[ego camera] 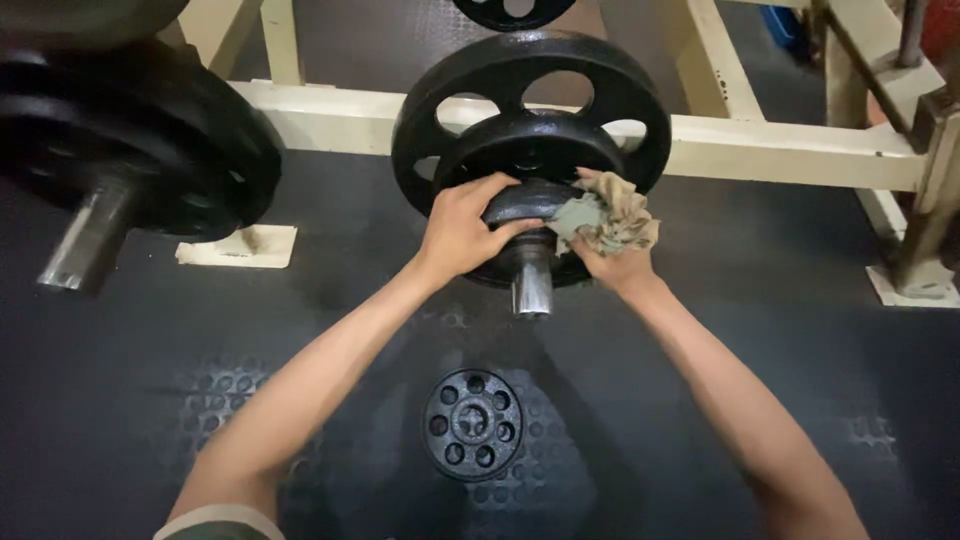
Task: Cleaning a weight plate with a cloth.
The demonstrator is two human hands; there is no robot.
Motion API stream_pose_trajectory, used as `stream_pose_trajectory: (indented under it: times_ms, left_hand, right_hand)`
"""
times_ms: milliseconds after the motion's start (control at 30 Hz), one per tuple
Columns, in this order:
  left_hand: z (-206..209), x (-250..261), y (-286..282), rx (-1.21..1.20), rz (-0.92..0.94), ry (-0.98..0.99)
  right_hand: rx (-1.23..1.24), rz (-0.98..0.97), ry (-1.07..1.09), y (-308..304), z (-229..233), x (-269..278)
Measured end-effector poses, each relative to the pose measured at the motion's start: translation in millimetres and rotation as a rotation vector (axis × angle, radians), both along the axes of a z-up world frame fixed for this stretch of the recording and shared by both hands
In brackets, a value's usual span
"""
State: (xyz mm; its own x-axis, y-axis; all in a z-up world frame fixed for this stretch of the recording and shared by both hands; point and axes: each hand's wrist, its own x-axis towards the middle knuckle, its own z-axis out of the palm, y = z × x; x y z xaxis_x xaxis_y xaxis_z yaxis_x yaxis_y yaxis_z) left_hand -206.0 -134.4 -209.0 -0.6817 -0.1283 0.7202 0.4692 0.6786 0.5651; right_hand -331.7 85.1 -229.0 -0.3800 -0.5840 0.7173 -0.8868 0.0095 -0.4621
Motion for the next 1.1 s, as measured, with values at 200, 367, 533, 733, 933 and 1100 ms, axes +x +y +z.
stream_pose_trajectory:
  times_ms: [200, 367, 533, 733, 933, 1100]
  left_hand:
    - [-41.9, 1.2, -13.7, 0.195, 0.018, -0.064]
    - [-122.4, -1.5, -17.6, 0.331, 0.048, -0.030]
    - [-137.0, 22.7, -12.1, 0.366, 0.103, -0.290]
    - [-72.4, 24.1, -28.6, 0.096, 0.094, -0.104]
    - [42.6, 13.7, 5.3, -0.112, -0.031, -0.067]
    - [35.9, 3.2, 10.8, -0.097, -0.066, -0.145]
  right_hand:
    - [-0.210, -0.068, 0.131, -3.1, -29.6, -13.9]
    - [-0.209, -0.089, -0.031, 3.6, -51.4, -12.7]
    - [-0.064, -0.286, -0.005, 3.4, 20.6, 26.6]
    - [0.124, -0.185, 0.107, 14.0, -12.9, -15.8]
    - [0.347, -0.221, -0.417, 10.5, 25.2, -4.6]
    - [0.261, -0.130, -0.334, 12.6, 2.2, -15.1]
